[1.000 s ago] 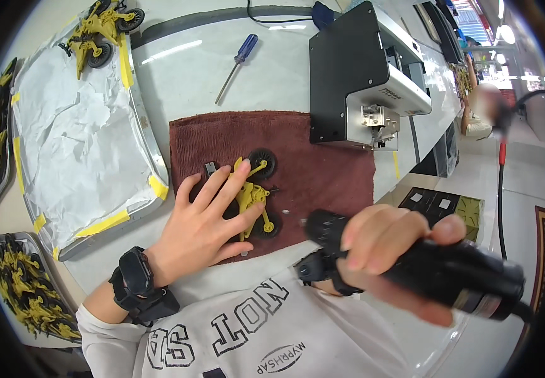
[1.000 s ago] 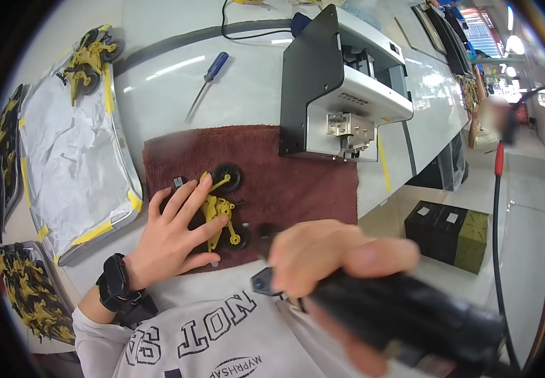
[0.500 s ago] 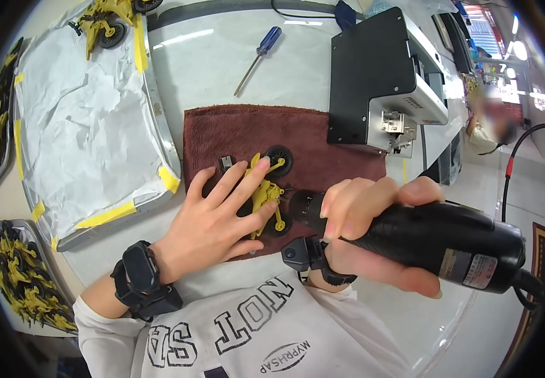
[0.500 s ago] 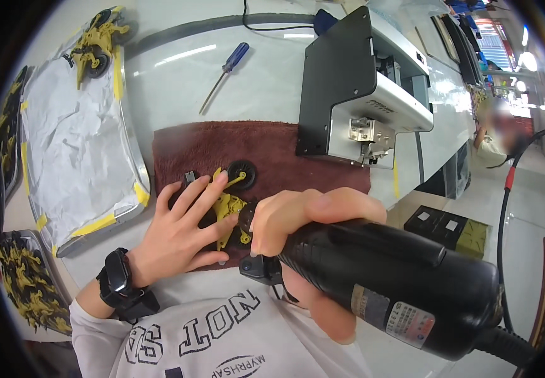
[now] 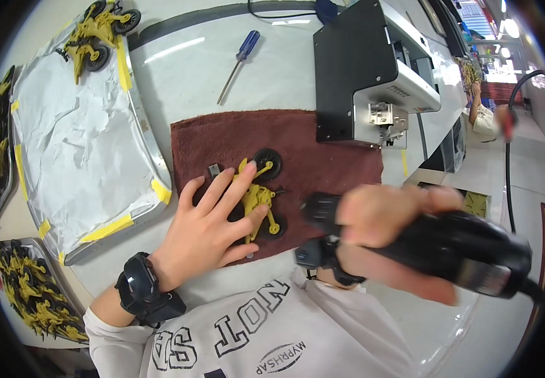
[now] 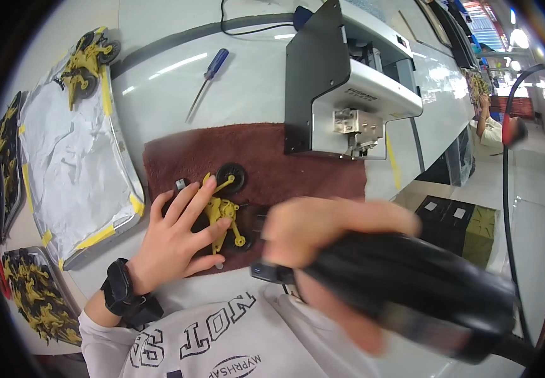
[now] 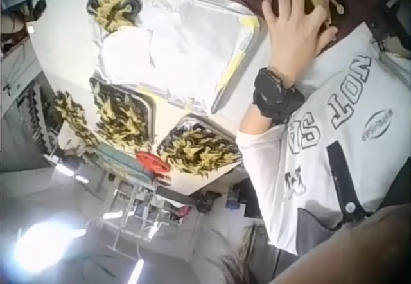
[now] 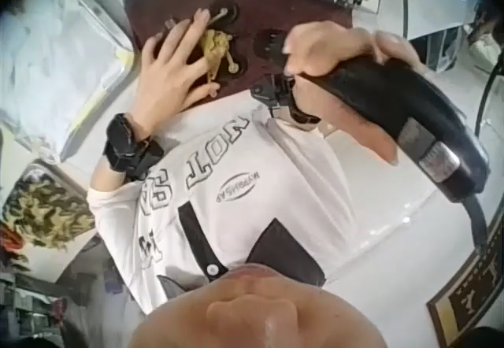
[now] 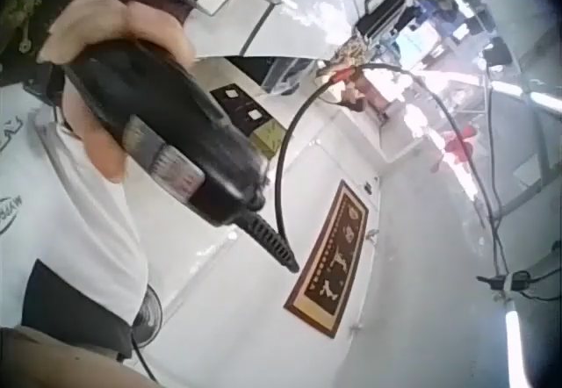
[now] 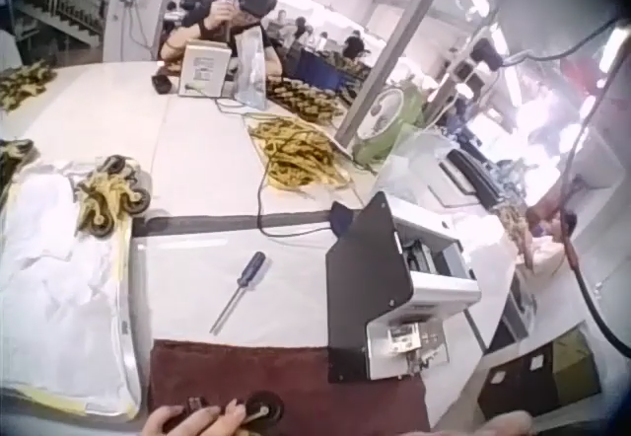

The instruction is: Assembling small yellow toy motorcycle models by attaching components using an electric screwdriver.

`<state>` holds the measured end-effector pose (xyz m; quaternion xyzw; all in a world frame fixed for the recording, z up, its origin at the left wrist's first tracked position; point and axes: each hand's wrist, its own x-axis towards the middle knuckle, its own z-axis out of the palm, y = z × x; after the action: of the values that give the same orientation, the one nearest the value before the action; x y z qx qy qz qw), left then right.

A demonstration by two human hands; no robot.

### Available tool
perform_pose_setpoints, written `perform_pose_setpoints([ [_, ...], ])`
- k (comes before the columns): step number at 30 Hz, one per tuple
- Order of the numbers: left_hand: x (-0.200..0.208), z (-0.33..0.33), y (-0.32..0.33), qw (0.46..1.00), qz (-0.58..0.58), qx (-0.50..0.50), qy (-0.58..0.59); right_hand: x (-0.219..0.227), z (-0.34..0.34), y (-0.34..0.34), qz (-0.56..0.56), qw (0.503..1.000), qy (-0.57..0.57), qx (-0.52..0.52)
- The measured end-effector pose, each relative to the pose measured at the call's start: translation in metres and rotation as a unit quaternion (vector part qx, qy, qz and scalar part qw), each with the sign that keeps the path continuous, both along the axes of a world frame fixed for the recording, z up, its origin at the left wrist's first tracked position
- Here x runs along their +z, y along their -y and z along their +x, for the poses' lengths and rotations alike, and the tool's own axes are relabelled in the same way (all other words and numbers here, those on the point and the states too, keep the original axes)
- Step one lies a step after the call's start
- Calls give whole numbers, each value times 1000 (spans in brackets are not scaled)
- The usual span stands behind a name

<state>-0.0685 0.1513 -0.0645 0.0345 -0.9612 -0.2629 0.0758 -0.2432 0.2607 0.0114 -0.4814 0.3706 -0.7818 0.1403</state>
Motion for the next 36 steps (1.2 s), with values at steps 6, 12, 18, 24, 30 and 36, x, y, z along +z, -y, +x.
perform_pose_setpoints([
  [6,7,-3,-1,1000,3,5,-9,70,-77,-15,-4,931,14,-364],
  [12,5,-2,0,1000,8,8,-14,52,-93,-9,91,944,-9,-318],
  [18,6,-2,0,1000,12,4,-19,35,-4,-41,57,995,-44,66],
  [24,7,-1,0,1000,13,10,-21,9,38,-36,68,992,-92,54],
  [30,6,2,0,1000,17,10,-20,4,39,-33,55,994,-91,28],
  [36,4,2,0,999,27,-1,-21,2,39,-34,43,997,-68,17],
])
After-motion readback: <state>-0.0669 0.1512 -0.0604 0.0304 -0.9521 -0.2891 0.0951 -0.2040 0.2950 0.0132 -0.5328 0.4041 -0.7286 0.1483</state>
